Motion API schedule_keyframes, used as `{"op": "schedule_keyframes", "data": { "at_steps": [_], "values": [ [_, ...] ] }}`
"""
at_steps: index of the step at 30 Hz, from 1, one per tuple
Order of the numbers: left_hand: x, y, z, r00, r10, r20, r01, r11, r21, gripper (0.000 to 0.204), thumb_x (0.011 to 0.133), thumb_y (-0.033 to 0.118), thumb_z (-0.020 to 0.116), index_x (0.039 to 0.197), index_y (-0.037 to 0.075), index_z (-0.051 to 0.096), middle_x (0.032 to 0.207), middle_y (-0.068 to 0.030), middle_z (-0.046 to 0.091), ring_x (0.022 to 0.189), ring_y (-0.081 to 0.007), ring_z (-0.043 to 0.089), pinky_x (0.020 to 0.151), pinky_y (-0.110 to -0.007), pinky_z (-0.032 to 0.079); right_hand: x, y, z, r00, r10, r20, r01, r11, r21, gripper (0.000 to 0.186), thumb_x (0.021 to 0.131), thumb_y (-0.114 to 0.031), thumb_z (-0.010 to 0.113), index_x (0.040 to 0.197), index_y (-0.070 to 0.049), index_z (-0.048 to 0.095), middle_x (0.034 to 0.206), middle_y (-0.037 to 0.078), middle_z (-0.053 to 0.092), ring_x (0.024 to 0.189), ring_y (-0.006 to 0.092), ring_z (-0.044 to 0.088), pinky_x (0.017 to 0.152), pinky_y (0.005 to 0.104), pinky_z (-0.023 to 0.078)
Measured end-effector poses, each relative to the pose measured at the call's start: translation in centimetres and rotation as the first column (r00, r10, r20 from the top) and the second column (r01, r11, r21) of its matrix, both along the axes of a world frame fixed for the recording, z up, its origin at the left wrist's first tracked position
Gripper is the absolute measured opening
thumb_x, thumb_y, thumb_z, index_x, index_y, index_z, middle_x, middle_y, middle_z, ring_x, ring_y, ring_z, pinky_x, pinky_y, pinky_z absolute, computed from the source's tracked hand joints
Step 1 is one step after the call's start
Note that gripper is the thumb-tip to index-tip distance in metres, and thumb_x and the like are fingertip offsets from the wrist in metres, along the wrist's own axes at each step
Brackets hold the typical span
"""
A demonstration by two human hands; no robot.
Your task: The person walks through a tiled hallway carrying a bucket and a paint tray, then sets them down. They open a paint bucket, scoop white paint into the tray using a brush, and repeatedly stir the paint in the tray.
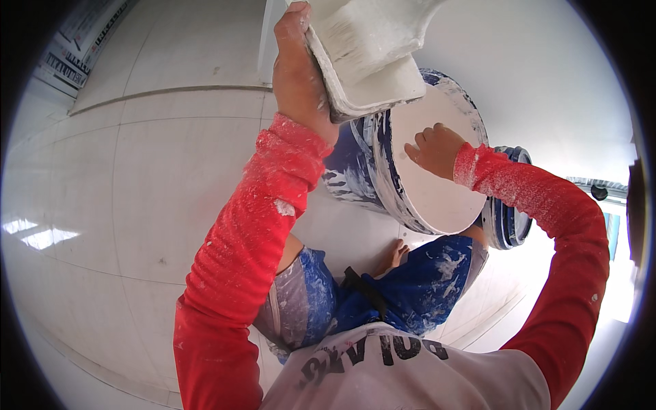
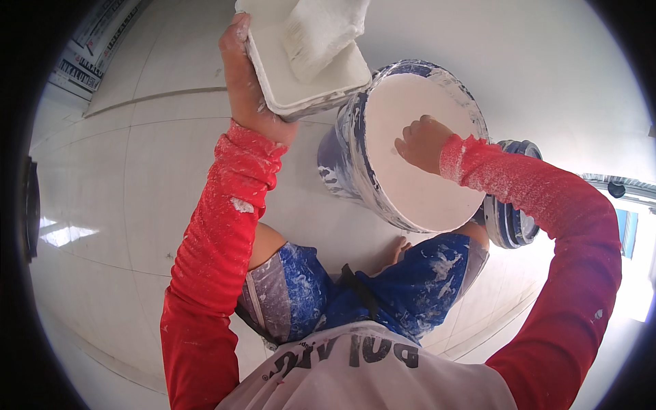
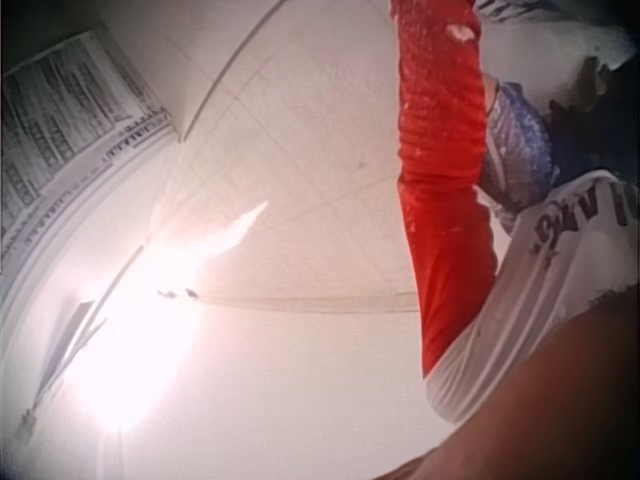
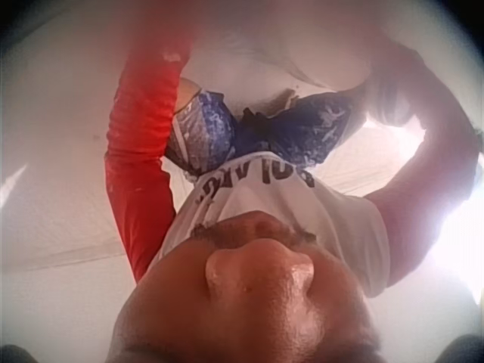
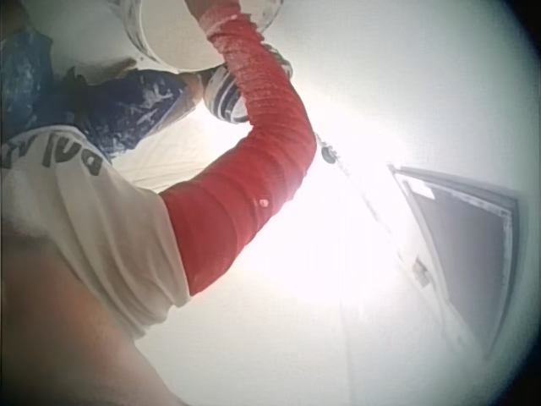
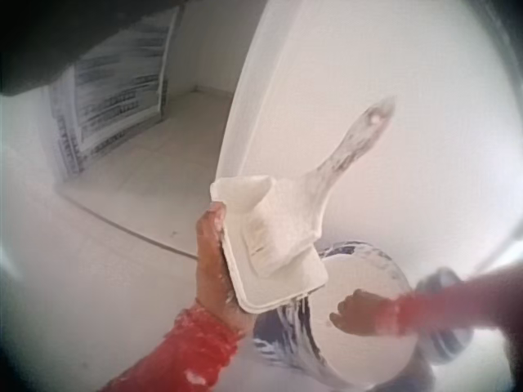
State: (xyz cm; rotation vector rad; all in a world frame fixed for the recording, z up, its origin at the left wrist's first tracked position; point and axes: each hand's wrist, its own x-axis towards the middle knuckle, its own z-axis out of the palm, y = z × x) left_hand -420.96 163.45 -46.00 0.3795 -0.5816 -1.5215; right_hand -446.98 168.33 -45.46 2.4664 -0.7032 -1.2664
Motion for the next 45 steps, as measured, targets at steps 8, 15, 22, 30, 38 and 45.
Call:
{"op": "schedule_keyframes", "data": {
  "at_steps": [8, 15, 22, 30, 38, 45],
  "values": [
    [-0.3, -0.2, 0.7, 0.988, -0.039, -0.147, 0.063, 0.985, 0.161, 0.065, 0.083, 0.055, 0.056, 0.126, 0.007, 0.049, 0.116, -0.0063, 0.055, 0.103, -0.0190, 0.058, 0.085, -0.031, 0.048, 0.4, -0.9, 1.6, 0.952, -0.299, -0.059, 0.303, 0.951, 0.057, 0.023, 0.087, -0.024, 0.058, 0.105, -0.010, 0.062, 0.086, 0.009, 0.065, 0.079, 0.0242, 0.065, 0.071, 0.0376, 0.049],
    [-0.6, -0.1, 0.5, 0.996, -0.084, 0.023, 0.081, 0.991, 0.108, 0.069, 0.081, 0.063, 0.050, 0.132, 0.017, 0.044, 0.122, -0.0026, 0.053, 0.109, -0.0203, 0.056, 0.084, -0.035, 0.051, -2.8, -2.9, 1.4, -0.178, -0.965, -0.195, 0.891, -0.242, 0.385, 0.034, 0.093, -0.035, 0.054, 0.112, -0.008, 0.063, 0.072, 0.009, 0.064, 0.056, 0.0171, 0.061, 0.046, 0.0301, 0.048],
    [-1.0, -0.6, 1.4, 0.913, -0.266, -0.309, 0.275, 0.961, -0.013, 0.060, 0.091, 0.055, 0.044, 0.130, 0.008, 0.048, 0.116, -0.0093, 0.060, 0.099, -0.0248, 0.063, 0.083, -0.041, 0.053, -5.5, -1.4, 2.0, -0.643, -0.619, -0.450, 0.475, -0.784, 0.399, 0.029, 0.092, -0.032, 0.055, 0.105, -0.006, 0.060, 0.070, 0.008, 0.058, 0.048, 0.0127, 0.050, 0.037, 0.0286, 0.040],
    [-1.3, -0.6, 1.1, 0.947, -0.212, -0.242, 0.222, 0.975, 0.015, 0.060, 0.092, 0.054, 0.043, 0.129, 0.007, 0.049, 0.116, -0.0097, 0.061, 0.100, -0.0236, 0.063, 0.085, -0.039, 0.053, -2.5, 0.2, 0.5, 0.762, -0.637, -0.116, 0.647, 0.755, 0.108, 0.030, 0.089, -0.023, 0.055, 0.115, -0.011, 0.058, 0.086, 0.010, 0.065, 0.068, 0.0222, 0.064, 0.063, 0.0368, 0.051],
    [-1.3, -0.9, 0.6, 0.951, -0.238, -0.200, 0.240, 0.971, -0.015, 0.060, 0.091, 0.054, 0.043, 0.129, 0.008, 0.049, 0.118, -0.0080, 0.060, 0.103, -0.0224, 0.061, 0.087, -0.038, 0.052, -3.1, -1.7, 1.7, 0.960, 0.269, 0.084, -0.260, 0.960, -0.100, 0.033, 0.085, -0.018, 0.057, 0.117, -0.012, 0.059, 0.085, 0.005, 0.062, 0.076, 0.0210, 0.064, 0.066, 0.0331, 0.048],
    [-1.3, -0.9, 0.4, 0.952, -0.198, -0.235, 0.200, 0.980, -0.015, 0.055, 0.093, 0.049, 0.045, 0.128, 0.007, 0.050, 0.117, -0.0093, 0.060, 0.104, -0.0231, 0.061, 0.090, -0.039, 0.050, -1.6, -0.4, 1.4, 0.866, -0.499, 0.005, 0.498, 0.865, 0.066, 0.029, 0.090, -0.025, 0.055, 0.114, -0.010, 0.062, 0.083, 0.012, 0.066, 0.073, 0.0234, 0.066, 0.066, 0.0388, 0.052]
  ]
}}
